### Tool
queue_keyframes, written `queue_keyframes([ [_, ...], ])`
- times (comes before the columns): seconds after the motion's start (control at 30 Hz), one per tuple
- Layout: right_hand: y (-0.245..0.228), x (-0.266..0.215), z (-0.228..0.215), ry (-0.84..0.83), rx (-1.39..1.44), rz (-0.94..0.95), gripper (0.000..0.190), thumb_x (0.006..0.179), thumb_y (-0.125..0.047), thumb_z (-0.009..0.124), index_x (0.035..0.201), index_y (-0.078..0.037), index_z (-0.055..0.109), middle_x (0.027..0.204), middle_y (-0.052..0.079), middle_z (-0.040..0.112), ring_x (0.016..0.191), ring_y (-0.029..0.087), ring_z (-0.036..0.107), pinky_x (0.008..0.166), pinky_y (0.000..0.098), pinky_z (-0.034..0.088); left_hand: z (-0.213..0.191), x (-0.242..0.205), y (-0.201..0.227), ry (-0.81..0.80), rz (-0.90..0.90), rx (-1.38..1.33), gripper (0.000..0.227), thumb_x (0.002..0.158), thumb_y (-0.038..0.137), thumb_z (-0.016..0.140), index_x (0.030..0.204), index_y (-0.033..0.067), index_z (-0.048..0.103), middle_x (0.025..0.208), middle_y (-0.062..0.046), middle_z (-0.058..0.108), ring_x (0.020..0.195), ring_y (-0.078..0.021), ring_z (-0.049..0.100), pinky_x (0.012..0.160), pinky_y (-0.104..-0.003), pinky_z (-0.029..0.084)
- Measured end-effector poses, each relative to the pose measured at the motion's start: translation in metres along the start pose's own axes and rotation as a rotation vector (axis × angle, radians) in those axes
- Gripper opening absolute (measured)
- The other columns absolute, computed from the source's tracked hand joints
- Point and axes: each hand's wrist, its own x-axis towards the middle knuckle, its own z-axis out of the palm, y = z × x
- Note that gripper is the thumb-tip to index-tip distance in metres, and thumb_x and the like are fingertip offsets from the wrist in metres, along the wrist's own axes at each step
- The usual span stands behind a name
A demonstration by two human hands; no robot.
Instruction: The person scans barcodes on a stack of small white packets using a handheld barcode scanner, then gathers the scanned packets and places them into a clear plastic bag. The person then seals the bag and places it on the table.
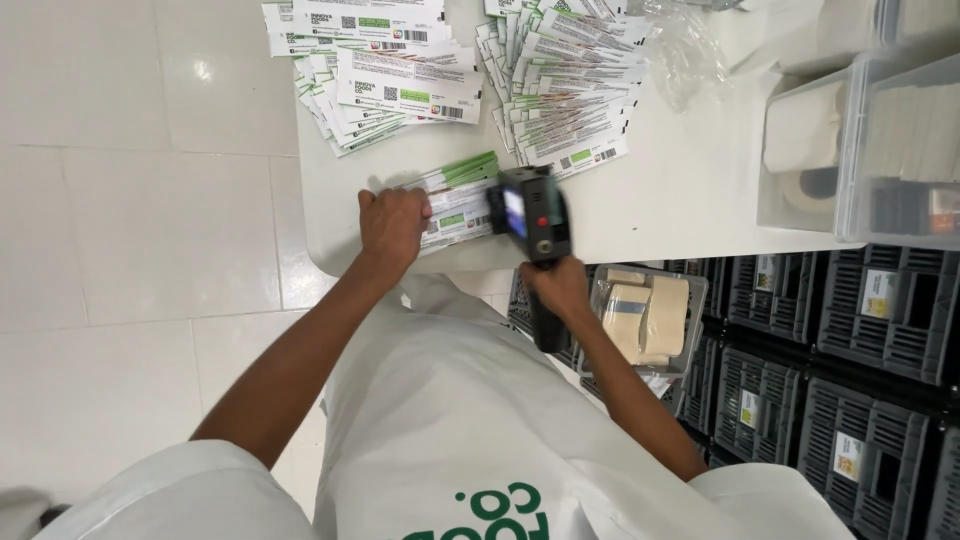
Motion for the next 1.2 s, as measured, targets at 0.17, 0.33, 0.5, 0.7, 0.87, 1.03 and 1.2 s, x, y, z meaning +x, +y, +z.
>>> queue_keyframes([
  [0.17,-0.026,-0.018,-0.008,-0.029,0.030,-0.027,0.024,0.078,-0.027,0.073,0.067,-0.005,0.073,0.062,0.017,0.069,0.066,0.038,0.072,0.070,0.0467,0.052,-0.072,-0.001,-0.003,0.162,0.041,0.082,0.011,0.095,0.019,0.074,0.101,0.0192,0.066,0.097,-0.006,0.069,0.101,-0.0281,0.066,0.093,-0.049,0.039],
  [0.33,-0.042,-0.022,0.017,-0.158,0.079,-0.018,0.022,0.075,-0.025,0.075,0.072,-0.003,0.073,0.063,0.015,0.071,0.062,0.028,0.073,0.064,0.0406,0.053,-0.043,-0.027,0.018,0.080,0.050,0.127,0.024,0.091,0.021,0.079,0.111,0.0138,0.069,0.108,-0.012,0.068,0.109,-0.0278,0.064,0.099,-0.049,0.042],
  [0.5,-0.018,-0.002,0.023,-0.099,0.055,0.017,0.025,0.073,-0.025,0.077,0.081,-0.002,0.073,0.066,0.015,0.071,0.065,0.030,0.073,0.067,0.0435,0.053,0.006,-0.014,-0.003,0.153,0.037,0.164,0.020,0.085,0.010,0.081,0.087,0.0112,0.061,0.082,-0.010,0.060,0.086,-0.0270,0.063,0.087,-0.047,0.037],
  [0.7,0.004,0.007,-0.016,0.047,0.085,0.007,0.026,0.075,-0.025,0.077,0.089,-0.004,0.071,0.070,0.016,0.070,0.071,0.032,0.073,0.073,0.0476,0.055,-0.039,-0.006,0.000,0.066,-0.005,-0.058,0.021,0.087,0.014,0.081,0.083,0.0176,0.061,0.072,-0.002,0.069,0.077,-0.0252,0.068,0.091,-0.047,0.037],
  [0.87,-0.018,-0.014,-0.011,-0.011,0.081,-0.002,0.033,0.076,-0.028,0.077,0.094,0.000,0.071,0.076,0.021,0.071,0.080,0.038,0.073,0.077,0.0510,0.053,-0.080,0.003,-0.018,0.263,0.036,0.055,0.027,0.088,0.014,0.083,0.106,0.0150,0.064,0.102,-0.010,0.069,0.101,-0.0317,0.066,0.092,-0.051,0.039],
  [1.03,-0.023,-0.020,0.012,-0.077,0.052,-0.024,0.040,0.075,-0.032,0.079,0.097,0.001,0.072,0.083,0.024,0.074,0.090,0.046,0.072,0.081,0.0577,0.050,-0.029,-0.011,-0.002,0.073,0.051,0.067,0.024,0.087,0.015,0.082,0.108,0.0147,0.069,0.101,-0.008,0.069,0.100,-0.0251,0.067,0.097,-0.048,0.042],
  [1.2,-0.027,-0.018,0.029,-0.192,0.070,-0.022,0.019,0.070,-0.024,0.074,0.071,-0.005,0.073,0.062,0.013,0.071,0.061,0.026,0.073,0.064,0.0389,0.055,0.003,-0.002,-0.009,0.044,0.032,0.172,0.014,0.085,0.010,0.083,0.092,0.0101,0.070,0.091,-0.010,0.064,0.093,-0.0266,0.065,0.091,-0.050,0.041],
])
